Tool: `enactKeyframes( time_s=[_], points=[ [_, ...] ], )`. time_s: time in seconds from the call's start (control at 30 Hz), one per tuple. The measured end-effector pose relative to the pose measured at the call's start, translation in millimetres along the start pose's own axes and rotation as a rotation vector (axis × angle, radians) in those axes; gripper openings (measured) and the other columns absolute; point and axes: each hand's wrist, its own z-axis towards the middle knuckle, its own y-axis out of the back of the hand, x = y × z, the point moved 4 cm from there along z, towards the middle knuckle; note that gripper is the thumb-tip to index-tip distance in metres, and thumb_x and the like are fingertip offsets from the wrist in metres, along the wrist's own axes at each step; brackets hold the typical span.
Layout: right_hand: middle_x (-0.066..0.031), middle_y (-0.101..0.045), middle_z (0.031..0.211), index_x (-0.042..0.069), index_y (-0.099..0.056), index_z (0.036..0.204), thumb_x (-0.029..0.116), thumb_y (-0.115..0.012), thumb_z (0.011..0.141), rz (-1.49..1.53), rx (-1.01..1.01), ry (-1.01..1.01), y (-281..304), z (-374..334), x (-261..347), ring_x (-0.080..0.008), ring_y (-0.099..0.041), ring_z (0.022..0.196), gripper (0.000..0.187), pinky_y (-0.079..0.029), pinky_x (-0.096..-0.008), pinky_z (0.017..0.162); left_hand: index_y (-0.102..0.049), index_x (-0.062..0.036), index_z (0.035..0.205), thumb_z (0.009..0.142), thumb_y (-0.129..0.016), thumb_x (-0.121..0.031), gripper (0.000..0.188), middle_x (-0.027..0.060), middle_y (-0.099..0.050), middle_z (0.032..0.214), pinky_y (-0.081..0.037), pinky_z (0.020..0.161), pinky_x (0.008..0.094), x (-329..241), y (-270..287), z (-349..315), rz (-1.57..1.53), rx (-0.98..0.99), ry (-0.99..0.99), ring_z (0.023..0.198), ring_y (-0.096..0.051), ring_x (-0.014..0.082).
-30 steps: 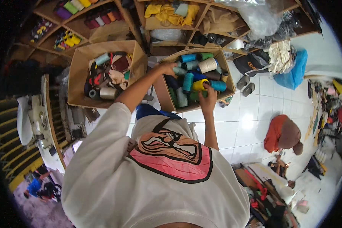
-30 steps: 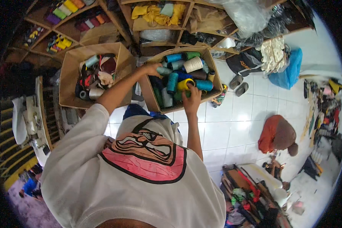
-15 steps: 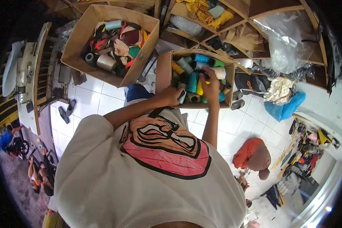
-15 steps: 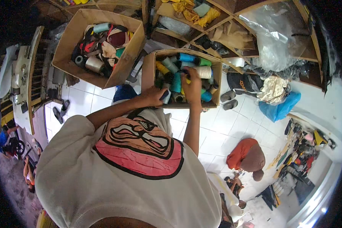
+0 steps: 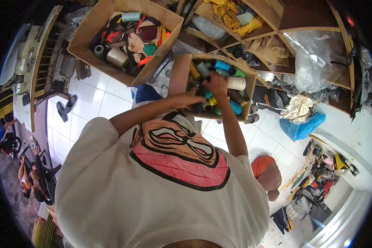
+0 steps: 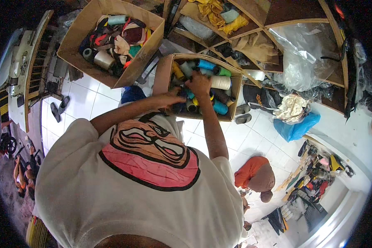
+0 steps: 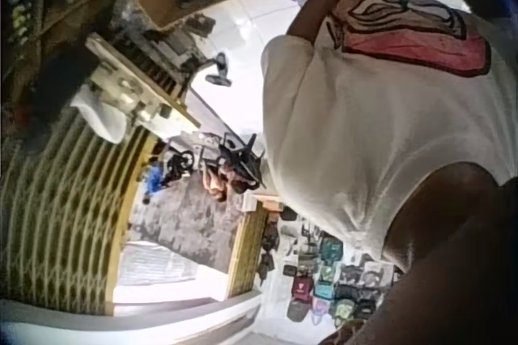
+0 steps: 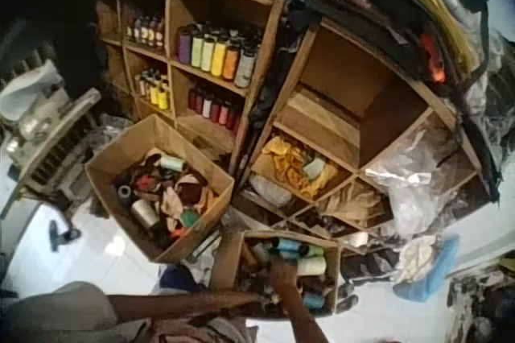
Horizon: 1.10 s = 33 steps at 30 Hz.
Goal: Organizing and sorting various colored thread spools from boxes onto shelves.
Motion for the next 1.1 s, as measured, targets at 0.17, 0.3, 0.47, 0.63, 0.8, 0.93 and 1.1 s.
enactKeyframes(
  time_s=[0.17,0.3,0.47,0.63,0.8,0.93,1.1],
  points=[
    [-0.0103,-0.065,0.089,0.01,-0.063,0.094,0.027,-0.066,0.073,0.131,-0.379,-0.275,5.5,-14.9,-41.5,-0.03,-0.062,0.086,0.027,-0.048,-0.0431,0.073,-0.02,-0.0151,0.145,0.087,-0.056,-0.046,0.075,0.0226,-0.026,0.144,-0.043,0.099,0.0399,-39.6,35.9,7.8,-0.947,-0.096,0.01,0.125,-0.041,0.0359],
    [-0.0139,-0.065,0.089,0.004,-0.061,0.098,0.013,-0.06,0.078,0.453,-0.662,-0.297,13.0,-45.1,-58.5,-0.0314,-0.063,0.073,0.022,-0.05,-0.0391,0.067,-0.028,-0.0137,0.142,0.085,-0.053,-0.051,0.074,0.021,-0.04,0.138,-0.046,0.091,0.0451,-59.0,62.0,21.9,-0.169,-0.132,-0.007,0.115,-0.052,0.0363],
    [-0.0158,-0.06,0.103,0.003,-0.058,0.108,0.02,-0.07,0.075,0.489,-0.683,-0.45,-14.9,-101.4,-49.8,-0.0332,-0.058,0.097,0.039,-0.047,-0.0426,0.079,-0.039,-0.0044,0.133,0.078,-0.056,-0.052,0.075,0.0198,-0.057,0.12,-0.044,0.087,0.0437,-62.3,55.6,46.7,0.916,-0.188,-0.225,0.108,-0.057,0.0338],
    [-0.0138,-0.05,0.118,0.012,-0.058,0.109,0.019,-0.077,0.064,0.333,-0.469,-0.371,7.0,-102.3,15.7,-0.0404,-0.049,0.105,0.049,-0.043,-0.0455,0.084,-0.039,0.0083,0.123,0.074,-0.068,-0.05,0.081,0.0261,-0.053,0.118,-0.044,0.086,0.0463,-20.4,19.9,61.3,1.171,-0.353,-0.288,0.107,-0.055,0.0387],
    [-0.0117,-0.053,0.111,0.014,-0.057,0.114,0.016,-0.077,0.063,0.507,-0.351,0.046,10.4,-100.0,7.5,-0.034,-0.05,0.107,0.055,-0.042,-0.0458,0.084,-0.048,0.0006,0.118,0.073,-0.069,-0.028,0.057,0.0194,-0.059,0.108,-0.032,0.075,0.0513,-12.8,11.5,53.2,1.069,-0.654,-0.52,0.1,-0.056,0.0337],
    [-0.016,-0.052,0.117,0.015,-0.05,0.124,0.04,-0.079,0.064,0.508,-0.479,-0.284,26.1,-87.0,-51.4,-0.0387,-0.052,0.107,0.072,-0.044,-0.0505,0.085,-0.049,0.0035,0.114,0.076,-0.067,-0.018,0.047,0.0229,-0.054,0.113,-0.046,0.084,0.0462,-21.2,25.1,42.5,1.079,-0.433,-0.192,0.104,-0.055,0.0352],
    [-0.026,-0.046,0.128,0.017,-0.038,0.135,0.062,-0.072,0.065,0.344,-0.462,-0.531,2.5,-64.0,-141.3,-0.0439,-0.046,0.117,0.09,-0.041,-0.0528,0.09,-0.053,-0.0056,0.114,0.083,-0.061,-0.019,0.035,0.015,-0.054,0.111,-0.044,0.088,0.0451,-7.3,29.0,9.6,0.941,-0.327,-0.542,0.108,-0.051,0.0319]
  ],
)
